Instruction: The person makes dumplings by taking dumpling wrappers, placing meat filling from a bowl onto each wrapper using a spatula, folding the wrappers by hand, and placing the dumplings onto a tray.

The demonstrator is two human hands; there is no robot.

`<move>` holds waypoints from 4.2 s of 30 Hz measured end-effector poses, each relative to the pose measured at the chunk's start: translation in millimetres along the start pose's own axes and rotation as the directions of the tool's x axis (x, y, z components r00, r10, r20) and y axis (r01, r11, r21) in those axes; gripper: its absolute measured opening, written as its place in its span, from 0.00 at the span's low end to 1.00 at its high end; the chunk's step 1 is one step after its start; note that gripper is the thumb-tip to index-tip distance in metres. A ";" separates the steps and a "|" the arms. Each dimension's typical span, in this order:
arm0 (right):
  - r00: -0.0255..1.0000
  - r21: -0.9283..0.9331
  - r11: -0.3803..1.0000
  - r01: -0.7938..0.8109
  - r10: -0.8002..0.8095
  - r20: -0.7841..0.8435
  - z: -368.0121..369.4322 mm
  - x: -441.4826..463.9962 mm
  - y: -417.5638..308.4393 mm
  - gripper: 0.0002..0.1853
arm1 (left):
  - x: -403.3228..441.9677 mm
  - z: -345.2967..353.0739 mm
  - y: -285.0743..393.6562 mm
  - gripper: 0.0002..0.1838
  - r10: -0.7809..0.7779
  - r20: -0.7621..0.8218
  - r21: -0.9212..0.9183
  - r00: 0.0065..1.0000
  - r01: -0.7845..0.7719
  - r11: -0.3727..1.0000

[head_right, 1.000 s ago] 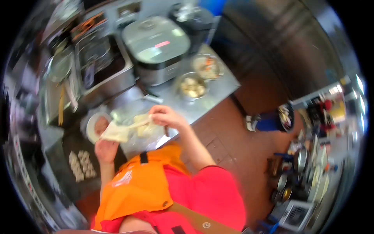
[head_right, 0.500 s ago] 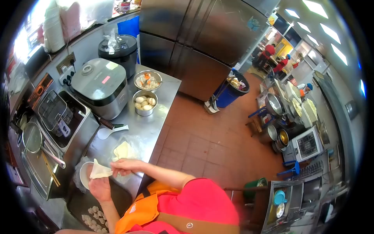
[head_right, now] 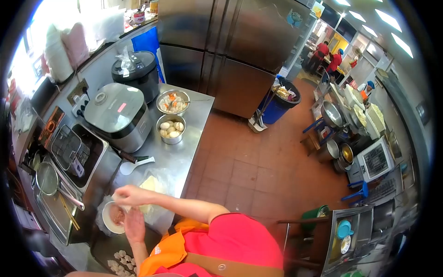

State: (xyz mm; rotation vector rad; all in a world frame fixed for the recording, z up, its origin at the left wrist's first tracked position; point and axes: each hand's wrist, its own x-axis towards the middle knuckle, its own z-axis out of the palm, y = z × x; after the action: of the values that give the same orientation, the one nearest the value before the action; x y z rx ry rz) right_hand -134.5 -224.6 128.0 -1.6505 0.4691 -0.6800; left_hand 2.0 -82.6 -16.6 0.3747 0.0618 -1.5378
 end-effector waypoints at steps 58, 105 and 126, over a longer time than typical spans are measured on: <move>0.351 -0.361 0.044 0.932 -0.368 0.861 17.4 -18.2 -279.6 0.07 | -64.8 38.5 -24.6 0.22 0.141 -0.296 0.044 0.945 -0.134 0.990; 0.909 -0.175 0.961 0.214 -0.130 0.395 125.9 63.3 133.7 0.10 | -136.9 0.0 -22.1 0.26 0.366 -0.367 -0.113 0.855 -0.432 0.895; 0.930 -0.281 0.952 0.122 -0.010 0.368 81.1 67.2 116.0 0.09 | -78.7 -26.9 -10.0 0.25 0.351 -0.352 -0.099 0.868 -0.407 0.908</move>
State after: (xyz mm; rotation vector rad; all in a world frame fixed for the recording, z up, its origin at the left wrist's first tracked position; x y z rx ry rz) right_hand -23.1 -229.7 18.0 -2.0368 0.2549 -0.3468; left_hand -6.0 0.5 -22.5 0.4720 0.3589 -1.0571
